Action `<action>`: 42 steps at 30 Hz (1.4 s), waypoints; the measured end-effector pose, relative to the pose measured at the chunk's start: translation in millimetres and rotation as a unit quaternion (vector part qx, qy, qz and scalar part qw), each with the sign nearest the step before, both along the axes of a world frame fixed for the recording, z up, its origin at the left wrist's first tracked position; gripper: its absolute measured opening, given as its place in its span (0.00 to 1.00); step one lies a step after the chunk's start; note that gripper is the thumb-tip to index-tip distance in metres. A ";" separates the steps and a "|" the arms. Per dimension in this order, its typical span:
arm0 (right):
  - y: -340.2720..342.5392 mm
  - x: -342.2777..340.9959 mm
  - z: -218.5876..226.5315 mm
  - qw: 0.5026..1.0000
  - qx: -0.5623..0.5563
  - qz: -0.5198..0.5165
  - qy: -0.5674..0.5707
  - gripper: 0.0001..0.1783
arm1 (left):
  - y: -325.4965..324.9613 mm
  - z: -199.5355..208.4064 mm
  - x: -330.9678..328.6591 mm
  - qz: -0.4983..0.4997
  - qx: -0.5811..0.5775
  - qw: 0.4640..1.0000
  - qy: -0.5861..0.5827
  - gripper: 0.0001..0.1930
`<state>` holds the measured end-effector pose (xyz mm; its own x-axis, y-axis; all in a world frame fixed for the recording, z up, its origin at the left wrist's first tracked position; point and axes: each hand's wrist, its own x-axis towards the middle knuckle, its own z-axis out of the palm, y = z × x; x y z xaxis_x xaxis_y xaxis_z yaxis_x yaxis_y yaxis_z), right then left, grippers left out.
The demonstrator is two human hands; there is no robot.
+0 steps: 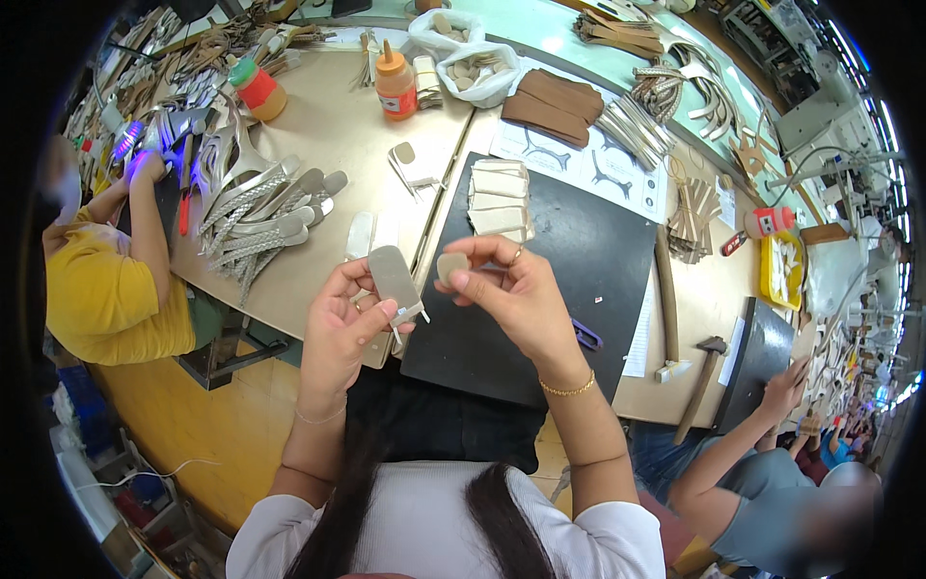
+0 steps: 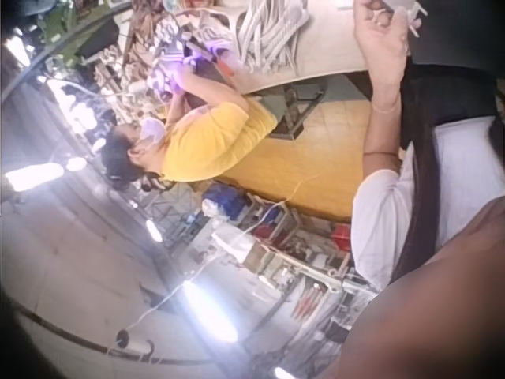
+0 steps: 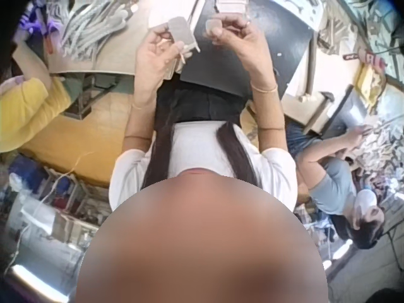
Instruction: The person repeatedly picks small beige rectangular pieces and white strips from a table, folds and attaches them by hand, and stacks the finished units. The person also handles a rubber band and a white cord, then uses a small tool to trim or adjust the pieces.
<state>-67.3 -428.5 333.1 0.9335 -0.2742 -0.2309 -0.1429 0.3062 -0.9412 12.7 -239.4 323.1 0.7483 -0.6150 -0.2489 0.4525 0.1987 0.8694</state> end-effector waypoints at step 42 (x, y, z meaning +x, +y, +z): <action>10.2 -26.7 20.4 0.978 -0.191 -0.009 -0.087 0.09 | -6.0 23.7 -44.9 -0.032 0.000 0.999 -0.017 0.17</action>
<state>-94.0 -418.3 353.5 0.9436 -0.3266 0.0536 0.0322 -0.0708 -0.9970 -32.2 -245.4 346.8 0.7156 -0.6615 -0.2245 0.4343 0.1697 0.8846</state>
